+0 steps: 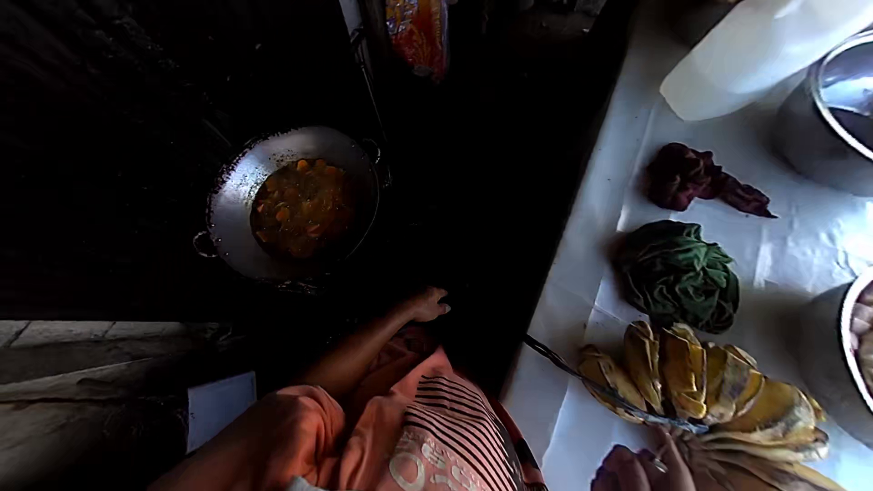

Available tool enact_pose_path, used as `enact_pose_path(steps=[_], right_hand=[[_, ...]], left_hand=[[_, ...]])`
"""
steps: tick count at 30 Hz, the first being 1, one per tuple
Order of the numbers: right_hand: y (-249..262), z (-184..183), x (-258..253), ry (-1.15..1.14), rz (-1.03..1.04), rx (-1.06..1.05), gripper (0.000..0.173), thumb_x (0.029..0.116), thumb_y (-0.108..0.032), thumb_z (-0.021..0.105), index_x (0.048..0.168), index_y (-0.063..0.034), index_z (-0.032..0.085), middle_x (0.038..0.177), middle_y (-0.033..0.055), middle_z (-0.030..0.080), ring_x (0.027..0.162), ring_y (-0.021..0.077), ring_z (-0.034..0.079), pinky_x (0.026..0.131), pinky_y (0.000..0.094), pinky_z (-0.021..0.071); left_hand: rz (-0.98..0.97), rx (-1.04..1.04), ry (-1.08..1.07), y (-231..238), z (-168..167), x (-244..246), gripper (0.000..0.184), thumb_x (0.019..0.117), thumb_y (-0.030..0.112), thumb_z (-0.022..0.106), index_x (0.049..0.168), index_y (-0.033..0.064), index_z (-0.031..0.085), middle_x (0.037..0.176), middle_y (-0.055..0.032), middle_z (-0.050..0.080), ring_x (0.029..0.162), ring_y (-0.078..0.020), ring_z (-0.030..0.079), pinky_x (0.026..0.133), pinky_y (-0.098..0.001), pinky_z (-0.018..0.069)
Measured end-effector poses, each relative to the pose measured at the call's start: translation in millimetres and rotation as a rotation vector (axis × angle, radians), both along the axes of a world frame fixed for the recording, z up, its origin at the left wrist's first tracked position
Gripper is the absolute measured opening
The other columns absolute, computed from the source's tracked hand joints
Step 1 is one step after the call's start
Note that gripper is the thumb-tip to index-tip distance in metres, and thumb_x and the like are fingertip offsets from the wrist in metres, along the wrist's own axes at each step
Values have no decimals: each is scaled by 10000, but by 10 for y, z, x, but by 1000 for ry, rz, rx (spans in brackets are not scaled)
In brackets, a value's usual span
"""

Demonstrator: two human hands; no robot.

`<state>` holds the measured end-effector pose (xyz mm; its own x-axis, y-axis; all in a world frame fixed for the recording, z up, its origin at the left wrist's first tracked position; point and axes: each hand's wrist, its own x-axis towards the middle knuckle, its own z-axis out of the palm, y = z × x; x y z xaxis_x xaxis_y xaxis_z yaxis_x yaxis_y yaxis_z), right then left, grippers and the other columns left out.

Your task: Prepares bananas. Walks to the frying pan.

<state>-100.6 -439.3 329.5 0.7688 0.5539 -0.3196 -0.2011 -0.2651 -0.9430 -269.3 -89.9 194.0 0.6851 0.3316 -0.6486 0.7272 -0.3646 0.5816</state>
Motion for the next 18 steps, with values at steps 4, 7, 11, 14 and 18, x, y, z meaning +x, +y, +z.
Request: enact_pose_path(steps=[4,7,11,14,18], right_hand=[[429,-123,-76,13,57,-42,576,1012,-12,467,1524,-66,207,704,-53,549,471,55,556,412,231,512],[645,-163,24,-81,116,-57,658,988,-1,488,1561,-26,166,768,-35,549,502,50,558,435,223,512],[772,-418,154,-224,164,-144,708,965,-15,531,1574,12,171,859,14,555,545,34,565,475,230,526],[827,-614,169,-323,189,-183,719,960,-15,540,1575,45,171,946,86,551,594,45,568,513,255,537],[838,-837,82,-665,197,-275,680,946,-29,589,1531,135,283,1289,348,582,1024,289,666,915,415,554]], left_hand=[[149,-9,48,153,-107,-412,564,1079,369,496,1522,22,458,1492,-213,528,1417,-342,481,1185,-555,348],[287,-12,98,267,-180,-796,561,1075,371,505,1520,31,465,1499,-208,525,1419,-345,480,1186,-566,347],[505,-43,156,336,-320,-1446,546,1066,354,533,1483,4,497,1451,-240,555,1378,-370,516,1165,-575,369],[632,-46,253,294,-403,-2002,540,1068,361,530,1450,-21,520,1425,-263,562,1354,-389,529,1146,-582,385],[845,-82,326,75,-421,-2632,526,1073,344,528,1437,-36,522,1440,-274,541,1354,-392,522,1136,-574,392]])
